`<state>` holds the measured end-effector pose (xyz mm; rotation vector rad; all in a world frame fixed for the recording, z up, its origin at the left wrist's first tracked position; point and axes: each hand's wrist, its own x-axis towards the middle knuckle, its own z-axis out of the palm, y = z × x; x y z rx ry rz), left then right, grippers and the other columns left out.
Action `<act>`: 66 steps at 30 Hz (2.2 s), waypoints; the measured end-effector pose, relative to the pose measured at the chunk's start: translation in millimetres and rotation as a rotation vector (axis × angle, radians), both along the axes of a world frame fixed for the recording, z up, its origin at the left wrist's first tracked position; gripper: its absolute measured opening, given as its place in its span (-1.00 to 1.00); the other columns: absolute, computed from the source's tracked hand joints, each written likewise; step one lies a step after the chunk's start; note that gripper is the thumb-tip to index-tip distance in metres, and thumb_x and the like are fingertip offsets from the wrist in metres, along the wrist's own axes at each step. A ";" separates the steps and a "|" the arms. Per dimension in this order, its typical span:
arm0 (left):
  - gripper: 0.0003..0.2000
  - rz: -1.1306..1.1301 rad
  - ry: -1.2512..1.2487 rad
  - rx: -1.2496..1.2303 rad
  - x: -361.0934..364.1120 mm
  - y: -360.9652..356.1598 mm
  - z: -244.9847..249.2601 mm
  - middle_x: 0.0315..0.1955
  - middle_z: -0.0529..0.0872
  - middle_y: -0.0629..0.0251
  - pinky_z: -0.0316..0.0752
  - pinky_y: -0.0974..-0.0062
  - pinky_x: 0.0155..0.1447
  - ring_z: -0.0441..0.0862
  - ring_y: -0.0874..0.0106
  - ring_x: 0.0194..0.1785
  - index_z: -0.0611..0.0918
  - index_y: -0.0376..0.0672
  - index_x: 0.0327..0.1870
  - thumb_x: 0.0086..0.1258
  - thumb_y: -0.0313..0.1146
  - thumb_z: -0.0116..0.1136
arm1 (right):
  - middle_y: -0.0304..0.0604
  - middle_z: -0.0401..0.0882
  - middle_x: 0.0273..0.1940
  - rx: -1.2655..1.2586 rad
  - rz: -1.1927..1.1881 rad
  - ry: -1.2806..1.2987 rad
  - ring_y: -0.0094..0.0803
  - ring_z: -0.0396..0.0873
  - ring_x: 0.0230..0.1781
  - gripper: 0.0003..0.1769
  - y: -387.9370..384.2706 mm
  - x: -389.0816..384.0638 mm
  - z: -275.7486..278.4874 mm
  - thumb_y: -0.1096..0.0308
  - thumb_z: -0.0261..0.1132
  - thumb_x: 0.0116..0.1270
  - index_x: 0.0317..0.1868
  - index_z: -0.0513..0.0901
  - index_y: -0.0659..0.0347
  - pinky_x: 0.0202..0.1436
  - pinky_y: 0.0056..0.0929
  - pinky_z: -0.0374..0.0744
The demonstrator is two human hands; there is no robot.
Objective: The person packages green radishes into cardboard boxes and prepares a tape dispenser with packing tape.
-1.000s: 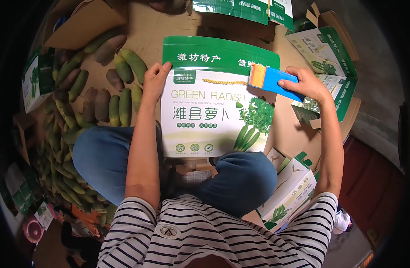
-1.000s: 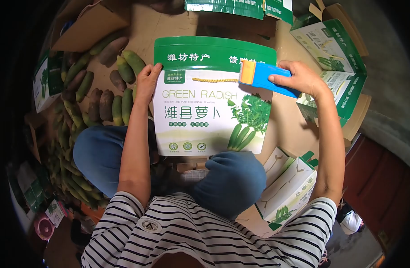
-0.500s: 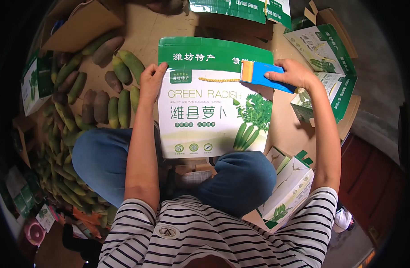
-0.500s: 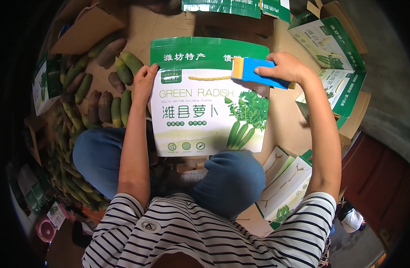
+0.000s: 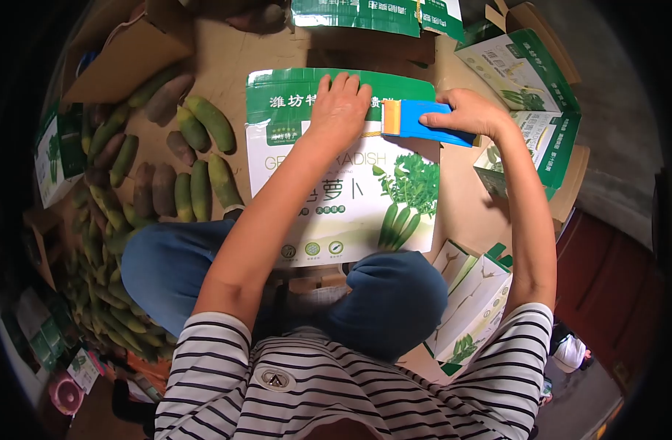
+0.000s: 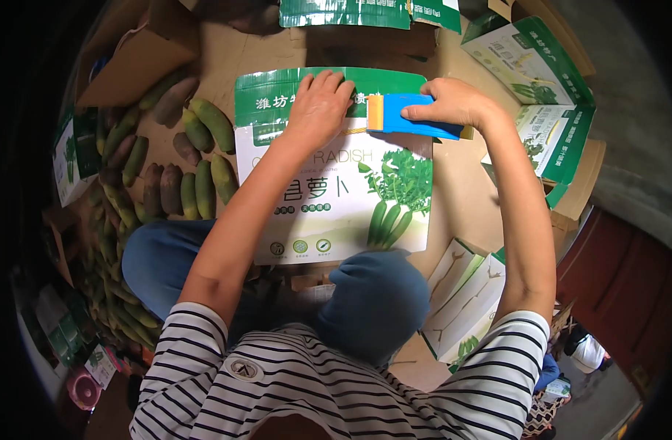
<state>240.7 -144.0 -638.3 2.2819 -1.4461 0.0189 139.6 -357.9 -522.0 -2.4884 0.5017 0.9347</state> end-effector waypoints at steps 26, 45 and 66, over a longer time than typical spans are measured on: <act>-0.44 -0.135 0.022 0.011 -37.8 18.5 -29.2 0.32 0.36 0.04 0.00 -0.03 0.47 0.21 0.11 0.43 0.41 -0.23 0.27 0.37 -0.05 0.12 | 0.16 0.68 -0.33 0.003 0.034 0.012 -0.12 0.67 -0.34 -0.16 -8.8 1.9 -12.1 -0.36 0.29 0.07 -0.17 0.68 0.44 -0.19 -0.25 0.60; -0.22 -0.060 0.064 0.154 -46.3 36.4 -38.6 0.44 0.18 -0.01 -0.17 -0.07 0.51 0.05 0.14 0.53 0.21 -0.28 0.44 0.40 0.17 -0.05 | 0.10 0.67 -0.41 0.059 0.017 0.022 -0.18 0.65 -0.41 -0.19 -15.7 -6.0 -8.9 -0.38 0.27 0.10 -0.25 0.70 0.38 -0.27 -0.27 0.59; -0.21 -0.026 0.092 0.162 -44.2 45.2 -44.5 0.45 0.15 -0.05 -0.15 -0.05 0.51 0.03 0.11 0.54 0.20 -0.32 0.43 0.39 0.17 -0.05 | -0.12 0.55 -0.54 0.037 -0.044 -0.047 -0.41 0.49 -0.52 -0.35 -58.7 -49.7 -4.3 -0.23 0.32 0.16 -0.36 0.62 0.34 -0.40 -0.38 0.47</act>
